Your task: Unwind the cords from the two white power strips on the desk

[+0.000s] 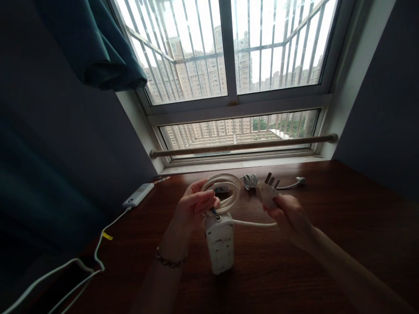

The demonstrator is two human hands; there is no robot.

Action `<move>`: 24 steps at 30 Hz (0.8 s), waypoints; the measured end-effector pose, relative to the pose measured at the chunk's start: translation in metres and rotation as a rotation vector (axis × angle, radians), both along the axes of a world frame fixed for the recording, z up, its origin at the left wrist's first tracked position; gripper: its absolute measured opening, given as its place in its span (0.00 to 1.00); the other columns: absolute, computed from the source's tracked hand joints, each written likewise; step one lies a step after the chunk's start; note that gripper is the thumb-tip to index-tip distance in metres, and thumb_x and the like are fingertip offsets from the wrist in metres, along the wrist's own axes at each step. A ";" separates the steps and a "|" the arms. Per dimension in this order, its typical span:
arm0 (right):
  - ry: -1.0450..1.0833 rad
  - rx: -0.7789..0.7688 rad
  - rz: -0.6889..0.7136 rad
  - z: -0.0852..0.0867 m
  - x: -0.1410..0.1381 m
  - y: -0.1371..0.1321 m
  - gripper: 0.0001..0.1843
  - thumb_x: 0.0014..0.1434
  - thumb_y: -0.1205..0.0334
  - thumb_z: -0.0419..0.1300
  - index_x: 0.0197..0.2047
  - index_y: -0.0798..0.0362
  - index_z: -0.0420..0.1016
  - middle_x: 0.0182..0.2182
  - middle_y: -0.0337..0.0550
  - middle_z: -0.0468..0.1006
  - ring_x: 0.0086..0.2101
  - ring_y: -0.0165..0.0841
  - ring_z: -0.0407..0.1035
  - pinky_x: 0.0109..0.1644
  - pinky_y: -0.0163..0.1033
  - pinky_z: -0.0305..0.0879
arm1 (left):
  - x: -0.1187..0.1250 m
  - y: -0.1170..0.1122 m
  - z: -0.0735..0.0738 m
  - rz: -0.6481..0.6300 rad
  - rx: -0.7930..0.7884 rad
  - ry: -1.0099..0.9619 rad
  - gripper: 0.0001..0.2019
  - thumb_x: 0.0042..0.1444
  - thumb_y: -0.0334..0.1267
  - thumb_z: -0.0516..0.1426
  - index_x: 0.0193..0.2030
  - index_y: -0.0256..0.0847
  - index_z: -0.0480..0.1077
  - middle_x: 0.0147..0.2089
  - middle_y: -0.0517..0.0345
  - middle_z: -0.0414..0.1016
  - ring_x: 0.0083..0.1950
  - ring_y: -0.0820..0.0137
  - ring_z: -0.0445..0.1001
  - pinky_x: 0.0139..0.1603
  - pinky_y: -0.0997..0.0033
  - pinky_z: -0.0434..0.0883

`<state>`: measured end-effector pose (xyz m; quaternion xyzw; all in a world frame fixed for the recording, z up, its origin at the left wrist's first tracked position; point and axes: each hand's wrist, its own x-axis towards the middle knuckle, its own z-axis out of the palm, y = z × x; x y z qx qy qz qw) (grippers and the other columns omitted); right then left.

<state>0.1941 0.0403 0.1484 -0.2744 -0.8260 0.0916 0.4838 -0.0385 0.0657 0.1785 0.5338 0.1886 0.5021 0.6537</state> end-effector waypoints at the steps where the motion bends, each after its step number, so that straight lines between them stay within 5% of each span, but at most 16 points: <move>1: -0.019 0.018 0.037 0.000 -0.002 -0.001 0.14 0.64 0.57 0.42 0.32 0.54 0.60 0.21 0.37 0.63 0.21 0.26 0.57 0.26 0.32 0.52 | 0.002 -0.002 -0.001 0.038 0.037 0.027 0.05 0.49 0.32 0.57 0.26 0.35 0.65 0.12 0.72 0.46 0.15 0.83 0.45 0.28 0.76 0.59; 5: -0.191 -0.053 0.191 0.003 -0.014 -0.006 0.15 0.65 0.57 0.41 0.31 0.55 0.61 0.24 0.39 0.64 0.25 0.27 0.57 0.30 0.33 0.52 | 0.007 -0.010 -0.003 0.149 0.126 0.133 0.08 0.45 0.37 0.61 0.27 0.36 0.66 0.18 0.65 0.58 0.21 0.78 0.55 0.26 0.75 0.57; 9: -0.222 -0.279 0.173 0.001 -0.025 -0.008 0.16 0.64 0.56 0.46 0.34 0.57 0.68 0.23 0.37 0.64 0.23 0.24 0.56 0.29 0.31 0.52 | 0.010 -0.020 -0.002 0.129 0.186 0.280 0.11 0.45 0.42 0.62 0.31 0.38 0.66 0.26 0.61 0.62 0.27 0.75 0.59 0.28 0.75 0.59; 12: -0.039 -0.401 0.045 -0.006 -0.029 -0.004 0.18 0.57 0.51 0.55 0.26 0.58 0.70 0.19 0.35 0.62 0.22 0.23 0.53 0.25 0.30 0.49 | 0.015 -0.029 0.002 0.163 0.399 0.489 0.10 0.48 0.41 0.60 0.32 0.38 0.66 0.35 0.56 0.63 0.35 0.70 0.63 0.34 0.72 0.64; 16: 0.186 -0.485 -0.186 -0.012 -0.029 0.000 0.19 0.47 0.48 0.63 0.26 0.58 0.70 0.18 0.35 0.61 0.21 0.24 0.53 0.23 0.30 0.50 | 0.024 -0.032 0.003 0.257 0.616 0.557 0.07 0.50 0.38 0.59 0.34 0.39 0.69 0.55 0.48 0.59 0.57 0.58 0.58 0.57 0.61 0.60; 18: 0.293 -0.406 -0.323 -0.014 -0.029 0.001 0.20 0.45 0.49 0.65 0.31 0.57 0.67 0.20 0.35 0.62 0.21 0.25 0.55 0.23 0.30 0.54 | 0.026 -0.031 0.003 0.222 0.609 0.512 0.06 0.51 0.37 0.59 0.35 0.39 0.69 0.62 0.50 0.53 0.63 0.56 0.53 0.62 0.57 0.54; 21: 0.344 -0.087 -0.524 -0.015 -0.028 0.002 0.26 0.44 0.54 0.65 0.43 0.56 0.61 0.31 0.42 0.66 0.26 0.29 0.62 0.28 0.34 0.64 | 0.026 -0.029 0.002 0.122 0.552 0.504 0.06 0.51 0.34 0.58 0.37 0.39 0.69 0.65 0.51 0.48 0.64 0.55 0.51 0.63 0.56 0.53; 24: 0.174 0.175 -0.511 -0.014 -0.025 0.003 0.35 0.47 0.57 0.63 0.55 0.57 0.54 0.44 0.54 0.67 0.40 0.39 0.65 0.43 0.46 0.66 | 0.027 -0.030 0.003 0.050 0.562 0.535 0.06 0.50 0.33 0.59 0.36 0.39 0.70 0.66 0.52 0.47 0.65 0.55 0.50 0.63 0.56 0.53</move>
